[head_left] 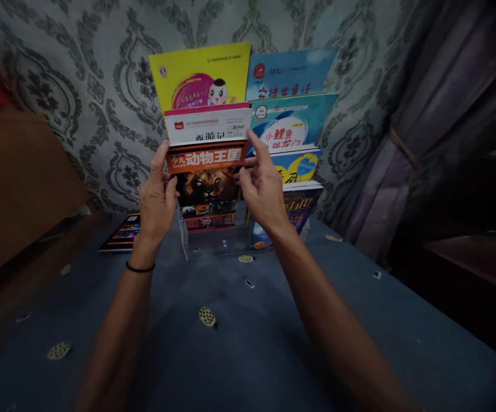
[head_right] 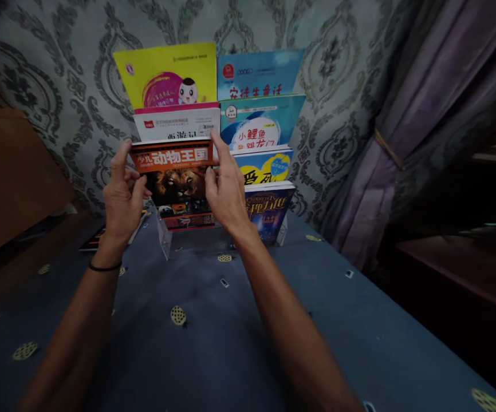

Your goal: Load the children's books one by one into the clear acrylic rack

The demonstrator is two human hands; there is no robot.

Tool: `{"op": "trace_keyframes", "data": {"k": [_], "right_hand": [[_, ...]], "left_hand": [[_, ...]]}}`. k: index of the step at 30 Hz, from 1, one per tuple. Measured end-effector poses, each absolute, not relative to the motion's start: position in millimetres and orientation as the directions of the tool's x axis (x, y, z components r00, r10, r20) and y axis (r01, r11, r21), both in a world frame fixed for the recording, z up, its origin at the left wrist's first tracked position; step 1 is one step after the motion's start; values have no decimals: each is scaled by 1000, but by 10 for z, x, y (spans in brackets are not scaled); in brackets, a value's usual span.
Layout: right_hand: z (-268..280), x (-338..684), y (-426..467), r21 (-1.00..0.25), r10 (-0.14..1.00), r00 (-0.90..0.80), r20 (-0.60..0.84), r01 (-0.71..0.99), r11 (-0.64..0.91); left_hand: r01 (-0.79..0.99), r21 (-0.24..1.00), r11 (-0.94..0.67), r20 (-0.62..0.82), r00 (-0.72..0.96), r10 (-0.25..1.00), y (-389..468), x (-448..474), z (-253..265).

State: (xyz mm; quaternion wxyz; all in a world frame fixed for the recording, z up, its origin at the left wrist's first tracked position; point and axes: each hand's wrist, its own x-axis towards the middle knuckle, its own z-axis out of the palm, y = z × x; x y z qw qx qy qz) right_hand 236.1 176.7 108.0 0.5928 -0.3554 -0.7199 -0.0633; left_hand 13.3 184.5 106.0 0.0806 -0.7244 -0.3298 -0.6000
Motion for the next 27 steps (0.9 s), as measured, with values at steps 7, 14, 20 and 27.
{"op": "trace_keyframes", "data": {"k": [7, 14, 20, 27], "right_hand": [[1072, 2371, 1778, -315, 424, -55, 904, 583, 749], [1061, 2361, 1778, -326, 441, -78, 894, 562, 760], [1025, 2349, 1812, -364, 495, -78, 866, 581, 728], [1020, 2366, 1817, -362, 496, -84, 864, 582, 729]], "left_hand": [[612, 265, -745, 919, 74, 388, 1853, 147, 1054], [634, 274, -723, 910, 71, 407, 1910, 94, 1010], [590, 290, -753, 919, 48, 391, 1966, 87, 928], [587, 306, -749, 913, 43, 406, 1944, 106, 931]]}}
